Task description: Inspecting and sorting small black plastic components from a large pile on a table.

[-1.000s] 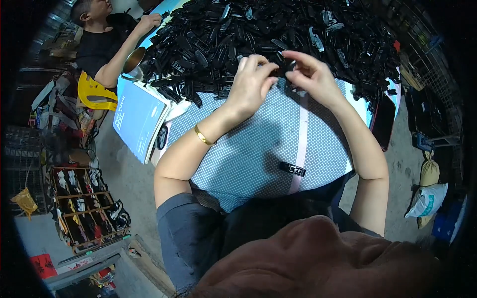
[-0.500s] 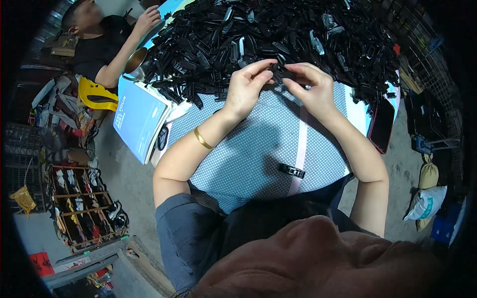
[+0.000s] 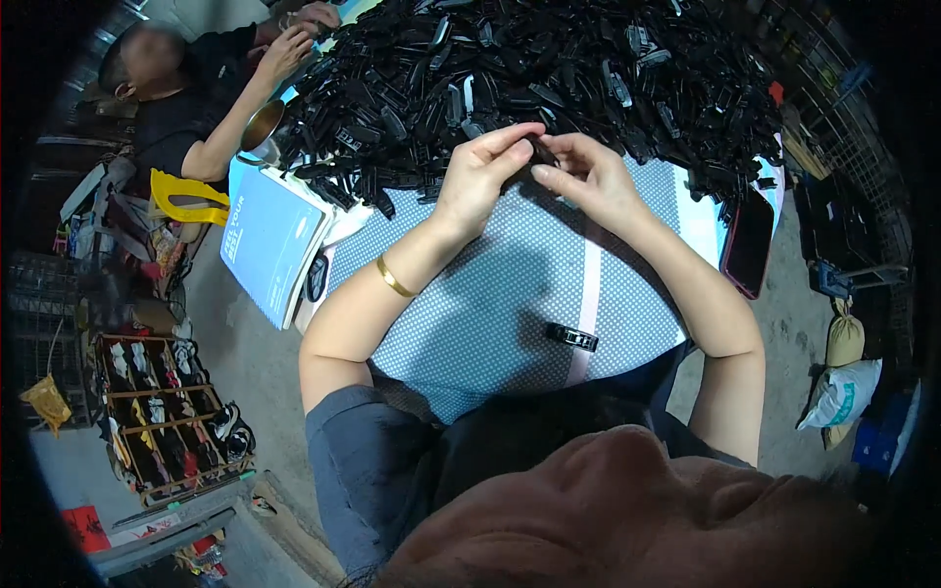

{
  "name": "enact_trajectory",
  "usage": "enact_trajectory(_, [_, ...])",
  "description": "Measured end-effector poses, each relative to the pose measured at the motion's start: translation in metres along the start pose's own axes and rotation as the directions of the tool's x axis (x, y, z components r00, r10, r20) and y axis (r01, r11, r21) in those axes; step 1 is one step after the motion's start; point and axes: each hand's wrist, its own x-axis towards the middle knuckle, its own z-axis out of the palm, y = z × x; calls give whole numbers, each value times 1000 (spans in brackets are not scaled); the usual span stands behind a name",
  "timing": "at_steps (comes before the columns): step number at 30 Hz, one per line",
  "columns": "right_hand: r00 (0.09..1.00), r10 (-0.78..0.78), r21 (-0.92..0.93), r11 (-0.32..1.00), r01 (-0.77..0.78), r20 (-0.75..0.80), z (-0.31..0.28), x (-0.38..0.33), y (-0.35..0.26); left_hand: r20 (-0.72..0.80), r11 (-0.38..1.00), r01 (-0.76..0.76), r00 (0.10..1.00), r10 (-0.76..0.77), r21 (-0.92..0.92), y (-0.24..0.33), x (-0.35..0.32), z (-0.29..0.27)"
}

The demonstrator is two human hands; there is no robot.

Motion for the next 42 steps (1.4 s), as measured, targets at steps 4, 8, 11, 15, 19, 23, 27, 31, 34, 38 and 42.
enact_trajectory(4, [991,-85,-248,963,109,106,-1,-4,-2,66,998,-1,998,-3,68,2,0,-4])
enact_trajectory(8, [966,-249,-442,860,255,72,2,-10,-6,69,997,-18,998,13,73,1,-3,-1])
enact_trajectory(11, [939,-280,-536,771,343,198,-12,-3,-10,62,998,32,997,-35,45,4,-1,0])
enact_trajectory(15, [879,-468,-628,658,416,91,-55,26,-18,188,955,8,980,-67,297,3,-4,0])
enact_trajectory(19, [844,-496,-813,566,134,-206,-77,48,37,475,821,8,812,-338,571,5,-13,25])
enact_trajectory(23, [845,-523,-919,378,113,-111,-45,44,46,490,790,-66,815,-310,610,3,-15,28])
enact_trajectory(27, [859,-500,-746,614,260,-112,-32,35,44,295,325,-382,912,286,865,-6,-8,13])
enact_trajectory(31, [858,-506,-733,614,292,-81,-12,26,41,237,239,-313,924,299,919,-4,-7,16])
enact_trajectory(34, [884,-463,-661,684,309,-67,-7,24,31,234,133,-277,934,269,952,2,-8,16])
enact_trajectory(38, [885,-438,-560,778,286,-157,-20,32,26,247,71,-270,940,235,960,5,-7,9])
enact_trajectory(42, [775,-610,-688,634,352,-165,-37,36,21,353,172,-405,896,270,898,6,-7,14])
